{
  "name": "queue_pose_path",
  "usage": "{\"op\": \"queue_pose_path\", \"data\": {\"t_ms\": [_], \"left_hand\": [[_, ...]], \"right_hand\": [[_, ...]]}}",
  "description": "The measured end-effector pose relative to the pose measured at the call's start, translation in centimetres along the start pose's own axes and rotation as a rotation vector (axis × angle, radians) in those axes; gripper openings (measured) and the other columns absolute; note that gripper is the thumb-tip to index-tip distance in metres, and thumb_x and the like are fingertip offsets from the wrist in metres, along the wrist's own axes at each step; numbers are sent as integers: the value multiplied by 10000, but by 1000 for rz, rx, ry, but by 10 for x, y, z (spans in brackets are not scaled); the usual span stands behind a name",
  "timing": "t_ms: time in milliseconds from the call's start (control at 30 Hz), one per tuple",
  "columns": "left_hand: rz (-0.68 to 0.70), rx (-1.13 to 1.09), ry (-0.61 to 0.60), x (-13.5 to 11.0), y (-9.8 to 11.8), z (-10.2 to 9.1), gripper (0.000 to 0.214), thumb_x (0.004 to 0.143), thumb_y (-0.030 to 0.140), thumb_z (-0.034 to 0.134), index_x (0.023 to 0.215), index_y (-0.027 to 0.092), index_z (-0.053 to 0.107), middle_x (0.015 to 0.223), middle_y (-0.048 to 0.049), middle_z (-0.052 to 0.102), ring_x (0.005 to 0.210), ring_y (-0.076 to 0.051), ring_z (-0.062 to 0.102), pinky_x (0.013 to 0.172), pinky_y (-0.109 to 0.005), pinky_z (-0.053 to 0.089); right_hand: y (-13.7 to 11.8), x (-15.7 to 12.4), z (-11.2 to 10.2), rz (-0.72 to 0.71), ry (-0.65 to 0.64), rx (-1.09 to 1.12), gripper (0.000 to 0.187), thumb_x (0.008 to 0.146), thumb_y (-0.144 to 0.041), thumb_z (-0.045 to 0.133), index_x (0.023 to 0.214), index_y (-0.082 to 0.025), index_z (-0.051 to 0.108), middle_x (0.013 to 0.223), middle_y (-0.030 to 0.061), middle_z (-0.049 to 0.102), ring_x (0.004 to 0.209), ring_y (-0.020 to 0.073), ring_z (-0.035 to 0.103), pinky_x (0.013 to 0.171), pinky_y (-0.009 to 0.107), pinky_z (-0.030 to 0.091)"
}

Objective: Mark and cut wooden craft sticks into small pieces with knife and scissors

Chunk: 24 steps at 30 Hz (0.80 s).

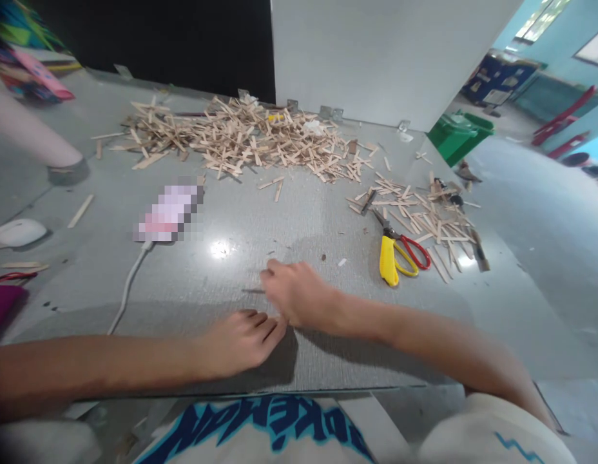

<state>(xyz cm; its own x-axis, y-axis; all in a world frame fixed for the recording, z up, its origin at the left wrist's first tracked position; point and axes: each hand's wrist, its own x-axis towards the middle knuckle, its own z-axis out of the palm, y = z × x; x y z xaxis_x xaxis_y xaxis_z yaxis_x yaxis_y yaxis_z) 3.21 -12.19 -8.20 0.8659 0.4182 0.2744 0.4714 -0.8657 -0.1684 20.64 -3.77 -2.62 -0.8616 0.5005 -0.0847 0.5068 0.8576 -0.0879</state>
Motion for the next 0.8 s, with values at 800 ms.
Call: {"op": "queue_pose_path", "data": {"t_ms": [800], "left_hand": [[38,-72,-166,4,-3,-7,251,975,70,639,1215,0,662,883,-114,763,647,-233,728,522,-338,546]], "right_hand": [[194,50,-4,581,125,-130,288,1000,-125,476,1001,-141,764,1070,188,762,898,252,632,771,333,421]]}}
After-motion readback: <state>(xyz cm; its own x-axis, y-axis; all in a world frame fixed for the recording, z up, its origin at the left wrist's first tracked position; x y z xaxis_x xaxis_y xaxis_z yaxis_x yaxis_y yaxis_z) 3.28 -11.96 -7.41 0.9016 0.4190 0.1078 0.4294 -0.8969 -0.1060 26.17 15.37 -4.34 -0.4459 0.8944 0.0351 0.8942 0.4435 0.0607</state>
